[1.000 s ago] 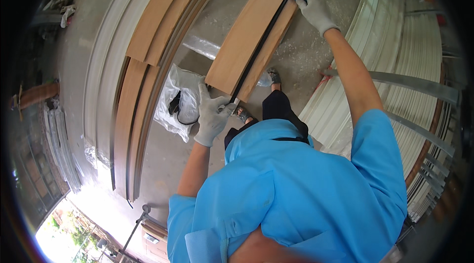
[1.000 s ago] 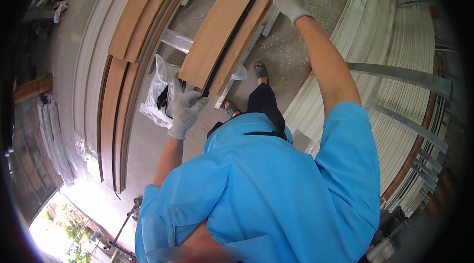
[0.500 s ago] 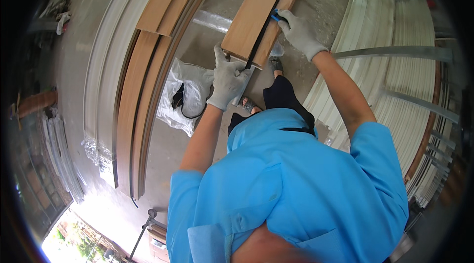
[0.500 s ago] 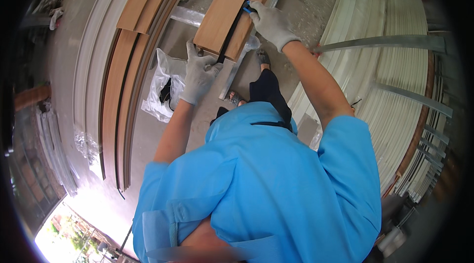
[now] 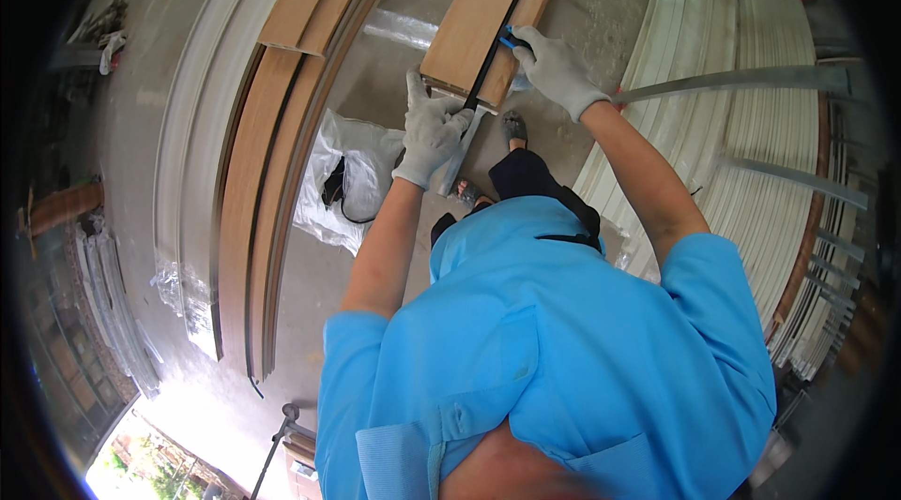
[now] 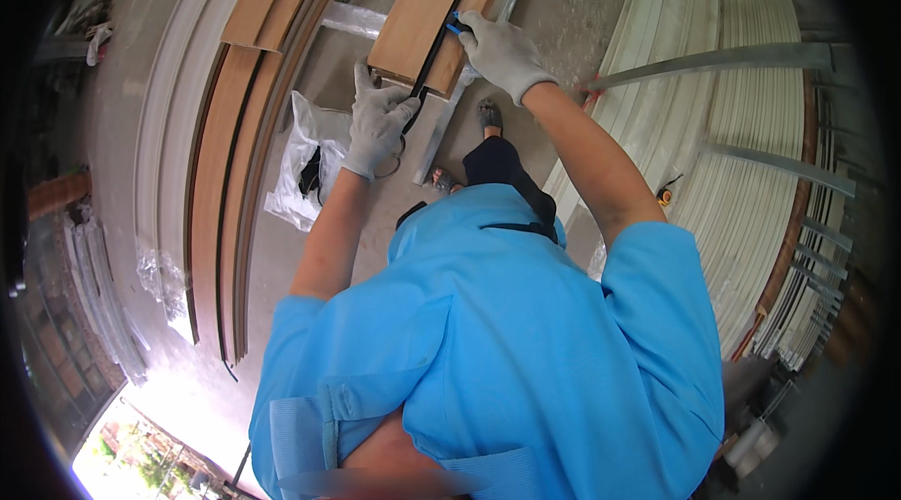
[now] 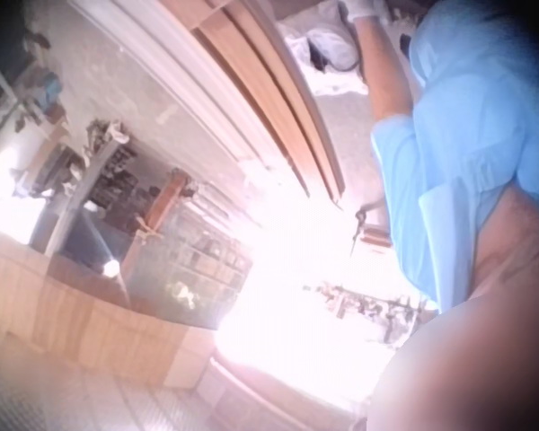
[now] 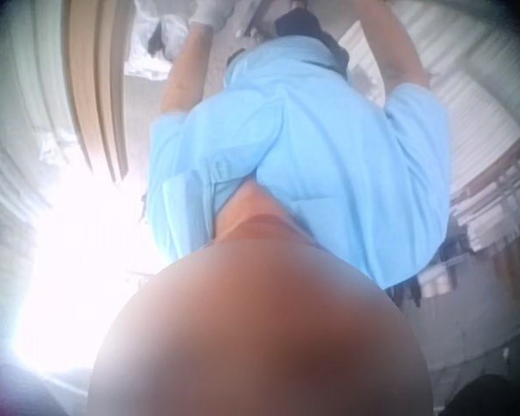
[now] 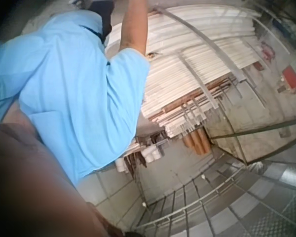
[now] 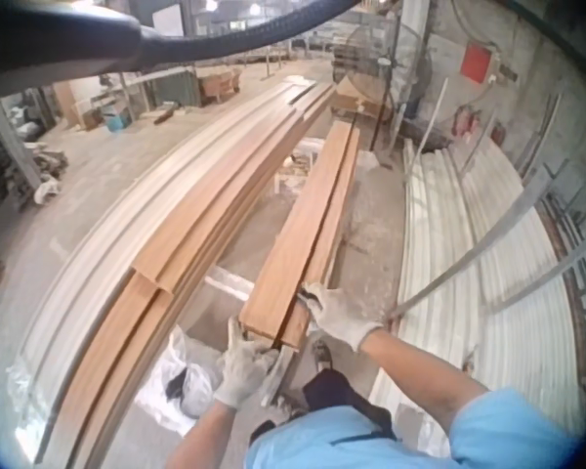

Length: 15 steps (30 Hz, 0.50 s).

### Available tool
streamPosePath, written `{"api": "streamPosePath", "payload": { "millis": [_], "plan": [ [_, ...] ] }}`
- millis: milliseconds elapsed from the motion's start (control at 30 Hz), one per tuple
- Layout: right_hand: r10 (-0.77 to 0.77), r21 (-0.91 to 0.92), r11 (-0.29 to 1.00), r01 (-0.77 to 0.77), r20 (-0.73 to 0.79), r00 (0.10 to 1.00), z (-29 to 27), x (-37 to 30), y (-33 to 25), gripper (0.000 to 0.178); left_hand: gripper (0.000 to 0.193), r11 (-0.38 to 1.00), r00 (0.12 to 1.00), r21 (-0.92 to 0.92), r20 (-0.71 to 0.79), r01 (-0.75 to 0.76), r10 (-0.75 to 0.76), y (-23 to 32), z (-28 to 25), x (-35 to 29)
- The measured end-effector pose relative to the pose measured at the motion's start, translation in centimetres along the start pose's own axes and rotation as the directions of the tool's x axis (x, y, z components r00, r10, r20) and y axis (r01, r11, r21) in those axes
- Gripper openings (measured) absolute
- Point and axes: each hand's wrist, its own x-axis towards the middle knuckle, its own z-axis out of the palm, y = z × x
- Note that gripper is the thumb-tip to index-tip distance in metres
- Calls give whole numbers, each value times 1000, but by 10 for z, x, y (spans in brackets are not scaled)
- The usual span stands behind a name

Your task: The person inserts black rubber strips into grooves on long wooden panels using a blue-handled tool. They handle multiple panels, remove plastic wrapping, and stack the finished pieces on a rack.

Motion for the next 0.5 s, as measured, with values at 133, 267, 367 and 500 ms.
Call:
{"api": "streamPosePath", "payload": {
  "millis": [133,267,367,500],
  "plan": [
    [-36,35,999,37,-32,999,12,-10,-4,33,22,1000,1000,12,10,-12,12,-5,2,1],
    [-19,44,999,19,7,1000,19,-26,-13,32,22,997,998,59,-26,-56,58,-9,4,2],
    [-71,43,996,73,-52,996,27,-44,-25,32,24,994,998,89,-22,-57,59,-10,4,2],
    [-37,13,999,38,-36,999,33,-66,-38,32,25,999,1000,42,-7,-21,22,-10,4,-1]
  ]
}}
